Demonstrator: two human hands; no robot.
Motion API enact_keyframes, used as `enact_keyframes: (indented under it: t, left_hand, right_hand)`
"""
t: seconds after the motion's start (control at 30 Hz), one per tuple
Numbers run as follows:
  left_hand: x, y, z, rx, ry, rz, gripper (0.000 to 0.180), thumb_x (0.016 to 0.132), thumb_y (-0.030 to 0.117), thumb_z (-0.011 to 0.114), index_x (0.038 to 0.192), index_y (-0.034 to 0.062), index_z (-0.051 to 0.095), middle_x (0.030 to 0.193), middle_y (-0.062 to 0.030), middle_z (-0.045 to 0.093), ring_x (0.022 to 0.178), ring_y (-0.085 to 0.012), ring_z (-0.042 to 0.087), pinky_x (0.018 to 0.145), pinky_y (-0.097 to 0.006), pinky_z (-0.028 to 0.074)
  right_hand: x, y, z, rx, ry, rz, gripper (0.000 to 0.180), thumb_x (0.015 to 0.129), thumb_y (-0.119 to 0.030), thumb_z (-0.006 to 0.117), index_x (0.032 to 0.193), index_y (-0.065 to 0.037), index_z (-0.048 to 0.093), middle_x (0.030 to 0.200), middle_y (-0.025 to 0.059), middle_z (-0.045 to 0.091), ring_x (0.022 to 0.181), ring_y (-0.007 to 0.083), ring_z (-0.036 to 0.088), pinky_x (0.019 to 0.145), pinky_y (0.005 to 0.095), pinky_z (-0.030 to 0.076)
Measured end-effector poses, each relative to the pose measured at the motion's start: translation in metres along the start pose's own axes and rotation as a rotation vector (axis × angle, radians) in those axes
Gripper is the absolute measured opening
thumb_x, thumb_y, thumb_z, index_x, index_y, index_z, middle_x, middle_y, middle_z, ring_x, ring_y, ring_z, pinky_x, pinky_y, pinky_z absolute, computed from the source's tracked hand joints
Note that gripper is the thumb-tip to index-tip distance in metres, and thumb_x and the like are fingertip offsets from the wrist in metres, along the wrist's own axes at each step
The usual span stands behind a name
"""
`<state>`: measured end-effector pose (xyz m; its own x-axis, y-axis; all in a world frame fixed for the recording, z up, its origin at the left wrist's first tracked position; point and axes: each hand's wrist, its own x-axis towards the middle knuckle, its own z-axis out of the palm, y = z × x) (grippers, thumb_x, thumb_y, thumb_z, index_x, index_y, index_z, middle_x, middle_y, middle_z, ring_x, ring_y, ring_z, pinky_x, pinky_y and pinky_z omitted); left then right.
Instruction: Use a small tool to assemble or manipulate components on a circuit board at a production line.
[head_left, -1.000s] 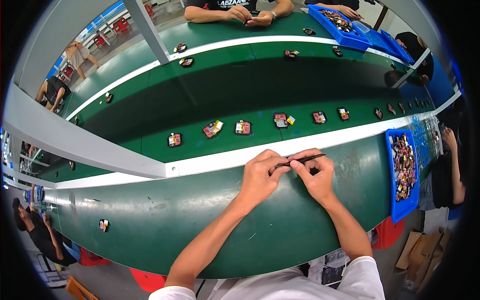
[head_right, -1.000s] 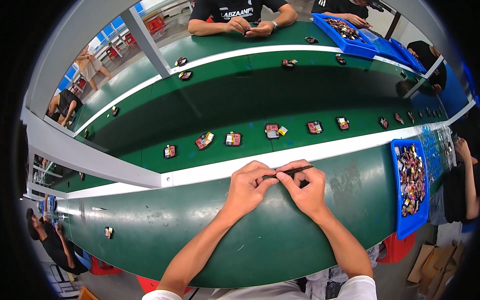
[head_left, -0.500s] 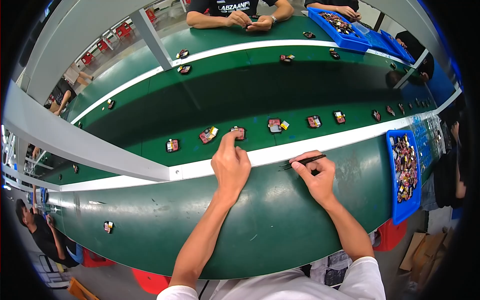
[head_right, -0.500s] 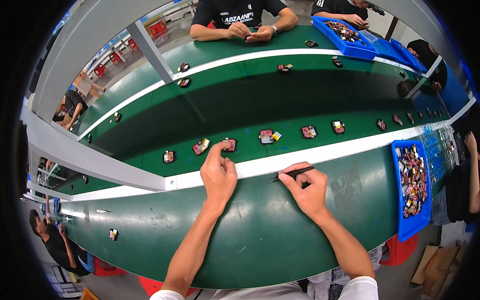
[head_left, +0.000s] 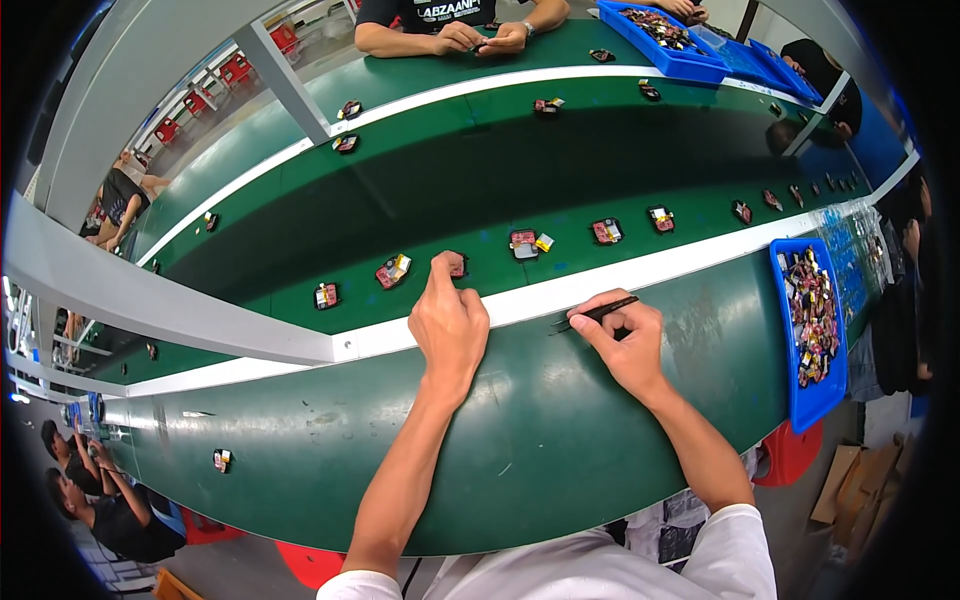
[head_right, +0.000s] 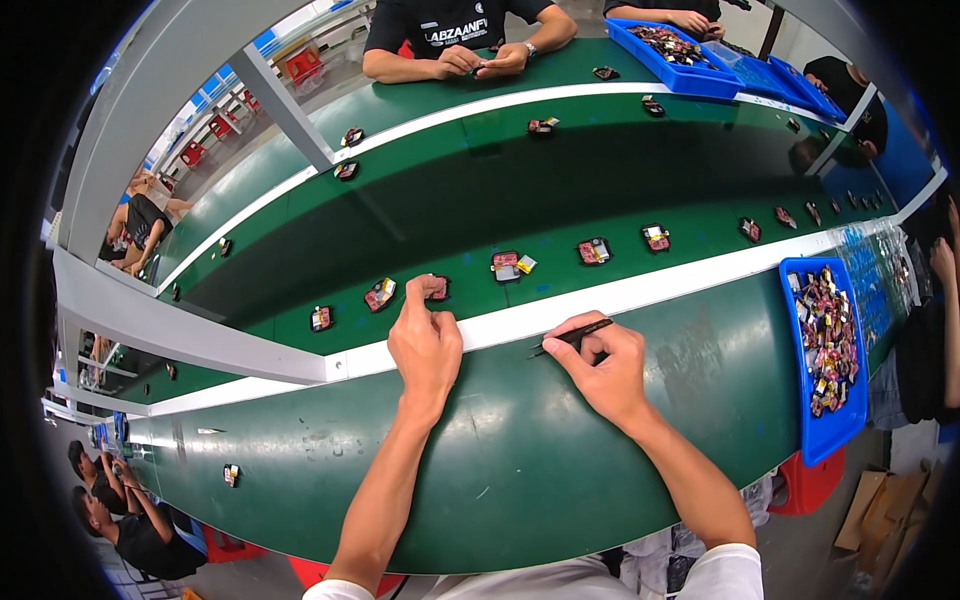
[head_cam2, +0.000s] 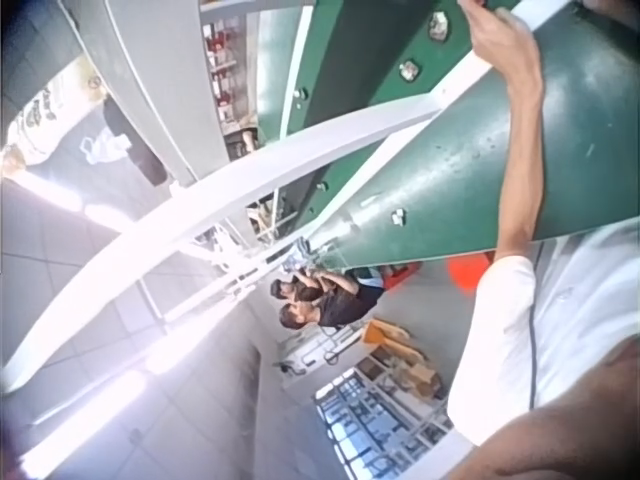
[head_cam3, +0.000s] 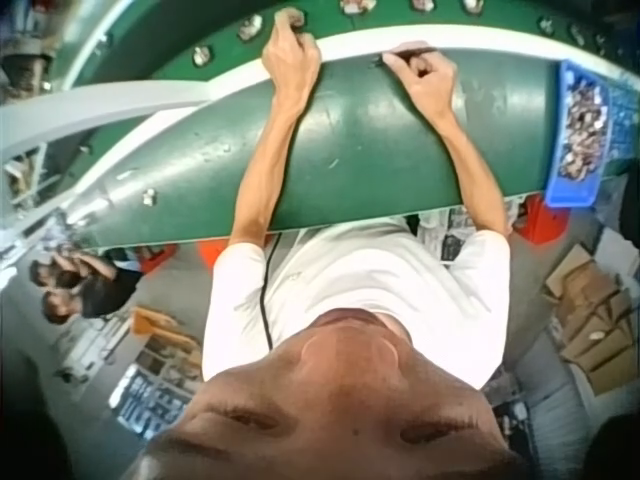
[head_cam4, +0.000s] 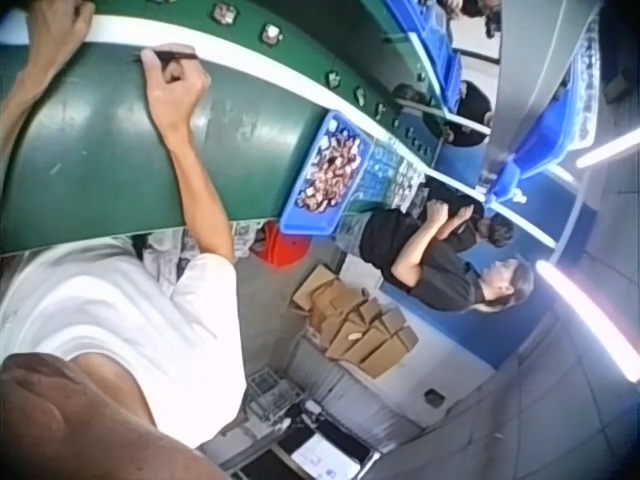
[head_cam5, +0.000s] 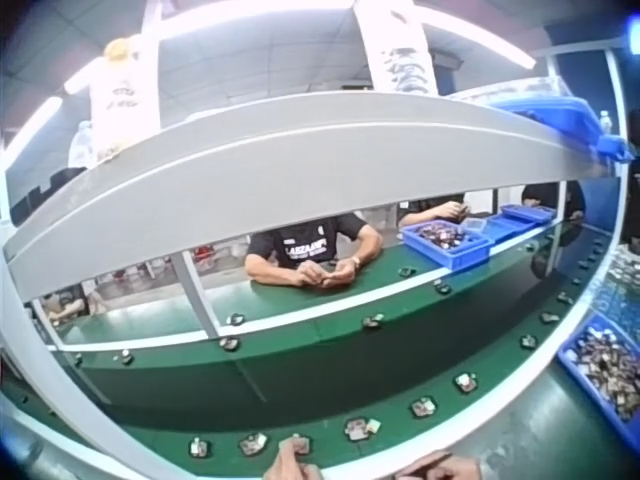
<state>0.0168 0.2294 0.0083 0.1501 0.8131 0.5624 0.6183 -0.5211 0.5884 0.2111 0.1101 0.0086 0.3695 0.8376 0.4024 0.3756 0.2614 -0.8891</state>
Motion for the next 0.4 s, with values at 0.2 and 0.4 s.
enact_keyframes:
  t: [0.2,0.4]
  left_hand:
    - [0.002,0.014,-0.001,-0.009,-0.043,-0.117,0.041,0.076,-0.01,0.054,0.115,-0.0016,0.057,0.103,-0.019,0.07,0.07,-0.0338,0.069,0.063,-0.042,0.053]
    - [0.001,0.017,-0.002,-0.129,0.082,-0.046,0.043,0.078,-0.01,0.053,0.12,-0.0008,0.06,0.09,-0.0124,0.066,0.059,-0.0192,0.057,0.062,-0.036,0.05]
  right_hand:
    - [0.001,0.006,-0.006,-0.018,-0.01,-0.01,0.01,0.084,-0.003,0.08,0.092,0.0,0.074,0.055,-0.0045,0.056,0.044,-0.0004,0.035,0.046,0.0208,0.026]
    - [0.002,0.005,-0.012,-0.031,-0.018,-0.003,0.011,0.084,-0.005,0.081,0.093,-0.001,0.074,0.052,-0.0057,0.052,0.044,-0.0001,0.035,0.046,0.0216,0.025]
